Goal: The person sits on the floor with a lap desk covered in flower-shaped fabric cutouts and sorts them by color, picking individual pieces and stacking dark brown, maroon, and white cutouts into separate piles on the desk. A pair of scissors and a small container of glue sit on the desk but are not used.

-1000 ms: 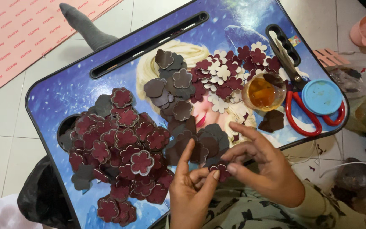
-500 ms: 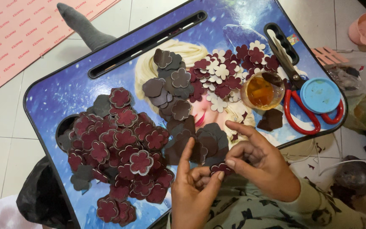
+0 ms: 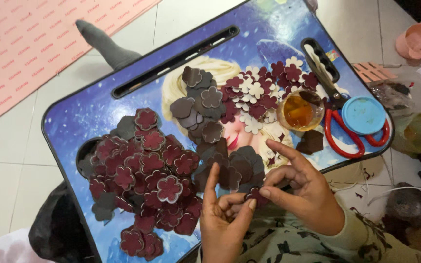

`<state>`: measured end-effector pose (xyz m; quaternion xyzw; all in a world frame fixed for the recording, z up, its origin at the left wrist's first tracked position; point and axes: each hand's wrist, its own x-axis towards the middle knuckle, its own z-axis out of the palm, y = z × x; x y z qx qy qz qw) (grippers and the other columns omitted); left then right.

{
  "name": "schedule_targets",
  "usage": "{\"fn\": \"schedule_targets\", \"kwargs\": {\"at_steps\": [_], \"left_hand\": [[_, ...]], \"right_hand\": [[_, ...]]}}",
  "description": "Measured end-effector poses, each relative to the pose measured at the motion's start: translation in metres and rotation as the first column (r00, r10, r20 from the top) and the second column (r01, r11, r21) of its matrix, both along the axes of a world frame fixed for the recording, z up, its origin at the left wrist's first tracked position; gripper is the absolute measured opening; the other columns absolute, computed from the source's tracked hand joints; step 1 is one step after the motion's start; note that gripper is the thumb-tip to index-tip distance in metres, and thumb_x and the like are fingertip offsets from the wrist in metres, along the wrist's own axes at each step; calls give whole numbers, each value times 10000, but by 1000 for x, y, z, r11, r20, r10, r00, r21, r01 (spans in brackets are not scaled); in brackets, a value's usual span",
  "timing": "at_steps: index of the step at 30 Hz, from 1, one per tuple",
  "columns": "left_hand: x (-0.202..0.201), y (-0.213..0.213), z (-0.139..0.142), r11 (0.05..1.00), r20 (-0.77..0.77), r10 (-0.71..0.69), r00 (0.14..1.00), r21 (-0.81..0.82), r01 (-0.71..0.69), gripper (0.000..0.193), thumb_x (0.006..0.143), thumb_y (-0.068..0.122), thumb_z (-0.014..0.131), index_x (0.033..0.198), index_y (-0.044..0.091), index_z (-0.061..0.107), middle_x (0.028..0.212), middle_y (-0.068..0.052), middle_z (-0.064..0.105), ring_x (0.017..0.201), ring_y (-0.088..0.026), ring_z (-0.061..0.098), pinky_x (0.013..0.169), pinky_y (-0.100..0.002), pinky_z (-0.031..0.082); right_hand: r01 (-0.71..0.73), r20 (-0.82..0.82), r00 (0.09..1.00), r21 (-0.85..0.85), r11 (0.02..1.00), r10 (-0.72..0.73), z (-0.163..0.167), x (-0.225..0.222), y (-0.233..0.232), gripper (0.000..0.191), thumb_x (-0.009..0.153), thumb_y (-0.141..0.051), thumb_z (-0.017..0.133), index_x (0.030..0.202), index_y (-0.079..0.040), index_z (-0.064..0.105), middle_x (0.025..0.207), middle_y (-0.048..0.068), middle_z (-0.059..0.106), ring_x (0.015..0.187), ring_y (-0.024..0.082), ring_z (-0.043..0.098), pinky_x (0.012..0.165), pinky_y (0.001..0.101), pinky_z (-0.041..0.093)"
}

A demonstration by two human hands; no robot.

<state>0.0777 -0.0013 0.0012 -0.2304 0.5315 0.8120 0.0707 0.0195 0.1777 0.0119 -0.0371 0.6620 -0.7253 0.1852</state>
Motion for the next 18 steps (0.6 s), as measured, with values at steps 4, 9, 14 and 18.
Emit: {"fn": "schedule_targets", "kwargs": {"at_steps": [4,9,14,18], "left_hand": [[0,1,-4,994,-21,110,994,30,-109,1009,793,-80,747,1636,111,226,824,-69,739,693,-61,648,660,-203,520],[-3,-1,-2,997,-39,81,996,1,-81,1031,792,-81,758,1632,123,197,805,-72,745,707,-68,663,679,-210,532],[-3,-5,6,984,-23,-3,1000,-177,-1,1039,789,-53,766,1644,130,205,841,-100,810,771,-98,743,752,-251,604],[9,-18,-2,964,72,-55,996,-257,72,982,784,-1,765,1624,163,285,901,-87,830,786,-109,781,775,-272,634]], "right_hand": [[23,90,996,-53,998,-18,0,4,0,895,834,23,763,1615,-40,331,836,71,699,843,124,644,801,289,501],[17,135,991,-46,999,-11,1,4,-1,897,808,15,771,1593,-32,340,868,60,704,879,131,646,829,296,503],[-10,102,995,4,1000,10,-4,5,-4,869,791,20,804,1567,-12,413,811,67,724,960,152,669,919,340,517],[-80,67,994,-21,997,82,-9,7,-10,873,833,-6,824,1596,-30,401,807,68,755,931,173,706,1028,389,510]]}}
